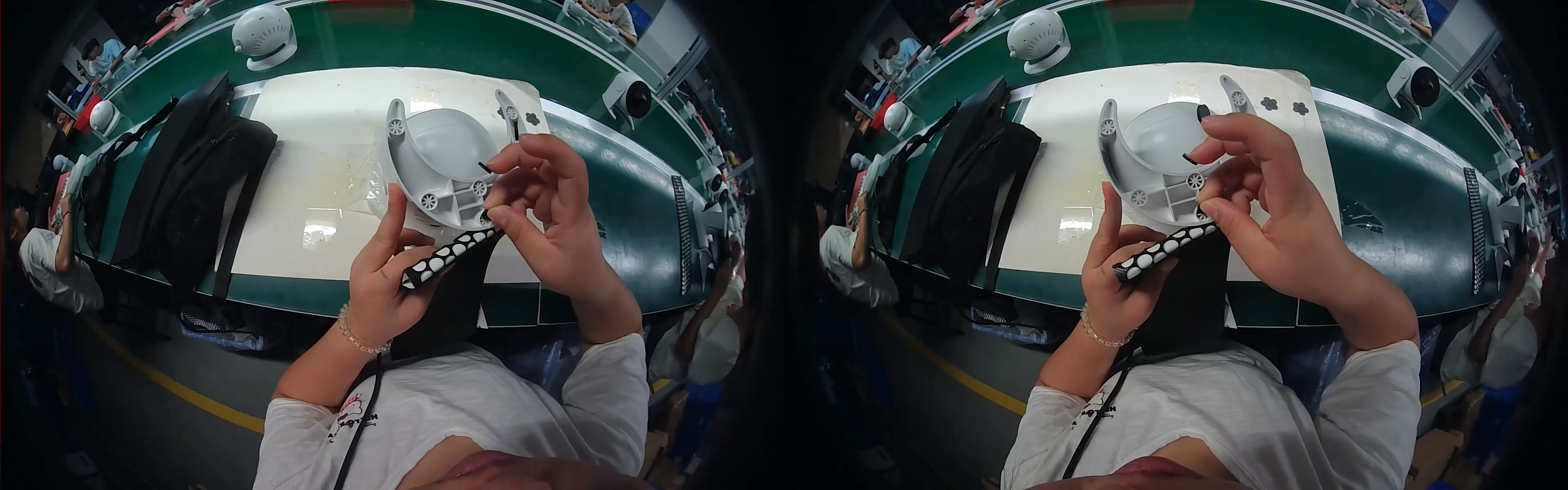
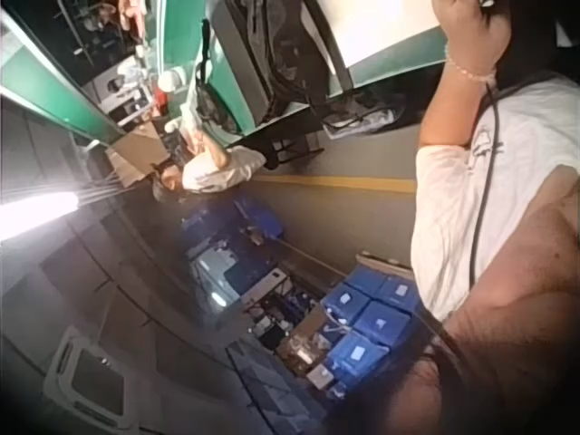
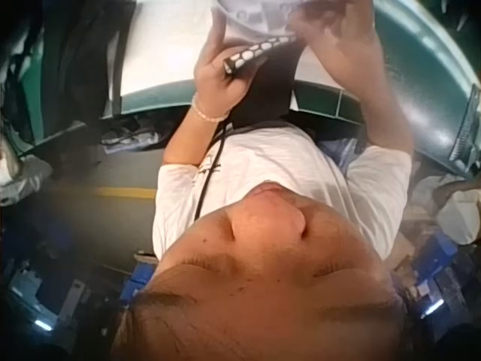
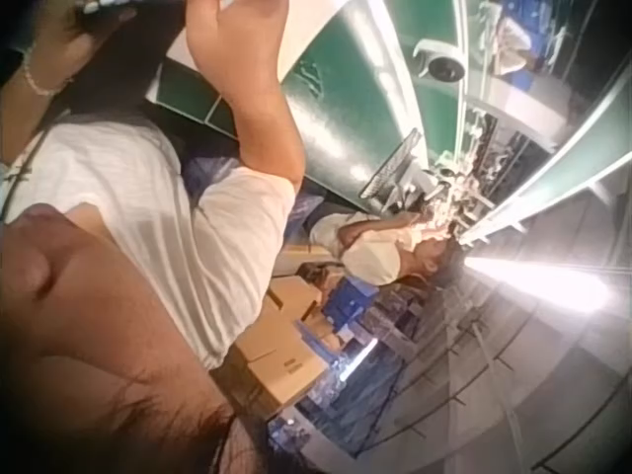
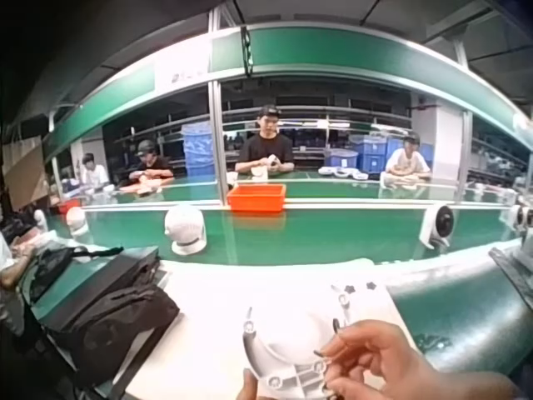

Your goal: Manually assembling small plastic or rubber components into the housing of a light fixture or electronic device base on an assembly line.

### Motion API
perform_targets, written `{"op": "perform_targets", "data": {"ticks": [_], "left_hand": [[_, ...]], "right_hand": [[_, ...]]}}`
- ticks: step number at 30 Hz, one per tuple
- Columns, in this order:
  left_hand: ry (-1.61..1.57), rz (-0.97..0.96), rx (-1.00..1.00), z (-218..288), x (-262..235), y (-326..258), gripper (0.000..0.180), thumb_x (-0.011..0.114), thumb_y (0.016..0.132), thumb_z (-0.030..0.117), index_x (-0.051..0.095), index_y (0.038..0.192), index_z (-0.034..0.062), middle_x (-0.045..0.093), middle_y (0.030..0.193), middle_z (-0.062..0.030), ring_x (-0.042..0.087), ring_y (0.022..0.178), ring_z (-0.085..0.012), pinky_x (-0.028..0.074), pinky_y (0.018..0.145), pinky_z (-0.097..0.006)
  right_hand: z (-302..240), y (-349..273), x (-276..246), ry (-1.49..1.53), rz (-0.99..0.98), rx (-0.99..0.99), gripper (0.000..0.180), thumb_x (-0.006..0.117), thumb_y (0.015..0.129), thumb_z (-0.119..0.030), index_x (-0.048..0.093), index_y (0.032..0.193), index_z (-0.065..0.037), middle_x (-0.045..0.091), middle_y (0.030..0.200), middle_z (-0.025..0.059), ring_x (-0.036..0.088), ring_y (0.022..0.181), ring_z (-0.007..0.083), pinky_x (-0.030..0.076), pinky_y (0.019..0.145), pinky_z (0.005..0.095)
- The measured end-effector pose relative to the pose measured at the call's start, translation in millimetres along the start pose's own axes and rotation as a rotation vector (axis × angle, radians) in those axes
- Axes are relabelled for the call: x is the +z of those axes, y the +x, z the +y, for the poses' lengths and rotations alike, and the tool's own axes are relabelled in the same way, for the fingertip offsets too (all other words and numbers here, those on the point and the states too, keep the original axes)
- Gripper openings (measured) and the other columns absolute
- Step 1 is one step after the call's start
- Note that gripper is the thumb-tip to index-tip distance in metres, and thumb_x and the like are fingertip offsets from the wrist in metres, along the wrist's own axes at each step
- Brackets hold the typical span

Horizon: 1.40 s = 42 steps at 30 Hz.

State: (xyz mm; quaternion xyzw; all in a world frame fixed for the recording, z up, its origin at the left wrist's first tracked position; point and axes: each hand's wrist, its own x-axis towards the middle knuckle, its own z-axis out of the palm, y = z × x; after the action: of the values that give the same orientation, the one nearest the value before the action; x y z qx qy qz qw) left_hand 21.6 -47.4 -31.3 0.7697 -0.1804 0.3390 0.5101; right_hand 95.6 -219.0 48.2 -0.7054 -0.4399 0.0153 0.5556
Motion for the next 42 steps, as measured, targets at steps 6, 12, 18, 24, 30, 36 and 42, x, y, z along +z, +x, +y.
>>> {"op": "perform_targets", "data": {"ticks": [6,12,18,24,30,36,42], "left_hand": [[0.018,0.001,-0.021,-0.4,1.0,-1.1,0.026,0.069,0.063,-0.008,0.057,0.085,0.0009,0.027,0.135,-0.0272,0.061,0.075,-0.0177,0.05,0.065,-0.025],[0.037,-0.006,-0.01,-0.8,0.9,-1.0,0.025,0.069,0.063,-0.008,0.056,0.084,0.0002,0.026,0.135,-0.0282,0.061,0.074,-0.0173,0.05,0.065,-0.025],[0.049,0.007,-0.006,-1.2,-0.3,-0.5,0.024,0.068,0.063,-0.008,0.055,0.082,-0.0005,0.026,0.133,-0.0305,0.061,0.073,-0.0172,0.049,0.065,-0.025],[0.03,0.008,-0.019,0.7,1.7,0.1,0.023,0.068,0.063,-0.008,0.055,0.08,-0.0009,0.027,0.134,-0.0298,0.061,0.072,-0.0169,0.049,0.065,-0.025],[0.061,-0.001,-0.031,-1.4,0.2,-2.1,0.023,0.069,0.063,-0.007,0.055,0.079,-0.0012,0.028,0.134,-0.0283,0.061,0.071,-0.0169,0.049,0.065,-0.025],[0.054,-0.006,-0.032,-1.8,-0.2,-1.6,0.023,0.069,0.062,-0.007,0.055,0.079,-0.0019,0.028,0.134,-0.0283,0.061,0.071,-0.0172,0.049,0.066,-0.025],[0.057,-0.009,-0.039,-1.8,-0.2,-1.3,0.023,0.069,0.062,-0.007,0.055,0.08,-0.0018,0.028,0.134,-0.0283,0.061,0.071,-0.0171,0.049,0.066,-0.025]], "right_hand": [[2.2,-2.5,1.2,0.17,0.049,0.017,0.065,0.051,0.076,0.012,0.021,0.128,-0.012,0.043,0.109,0.0124,0.052,0.081,0.0116,0.043,0.069,0.0224],[3.1,-6.3,2.1,-0.101,0.015,-0.07,0.06,0.052,0.076,0.011,0.027,0.126,-0.011,0.049,0.108,0.0119,0.055,0.079,0.0131,0.044,0.064,0.0221],[-13.9,-8.8,-3.6,-0.518,-0.165,-0.418,0.047,0.064,0.065,0.001,0.054,0.109,-0.012,0.06,0.097,0.0132,0.061,0.077,0.0264,0.05,0.063,0.0295],[-1.2,8.5,-8.4,-0.337,0.066,-0.291,0.068,0.061,0.07,0.009,0.024,0.126,-0.006,0.055,0.086,0.009,0.055,0.077,0.0182,0.041,0.077,0.034],[-6.3,25.8,-6.8,-0.057,-0.062,0.191,0.052,0.055,0.08,0.0,0.028,0.125,-0.004,0.053,0.084,0.0058,0.051,0.074,0.0101,0.04,0.065,0.0215],[2.9,22.1,-4.5,-0.072,0.012,0.101,0.051,0.054,0.081,0.0,0.029,0.124,-0.004,0.054,0.085,0.0067,0.051,0.073,0.01,0.04,0.066,0.0214],[1.8,17.4,-4.7,-0.253,0.028,0.044,0.049,0.056,0.079,0.0,0.033,0.122,-0.004,0.058,0.083,0.0061,0.055,0.08,0.0135,0.039,0.075,0.0261]]}}
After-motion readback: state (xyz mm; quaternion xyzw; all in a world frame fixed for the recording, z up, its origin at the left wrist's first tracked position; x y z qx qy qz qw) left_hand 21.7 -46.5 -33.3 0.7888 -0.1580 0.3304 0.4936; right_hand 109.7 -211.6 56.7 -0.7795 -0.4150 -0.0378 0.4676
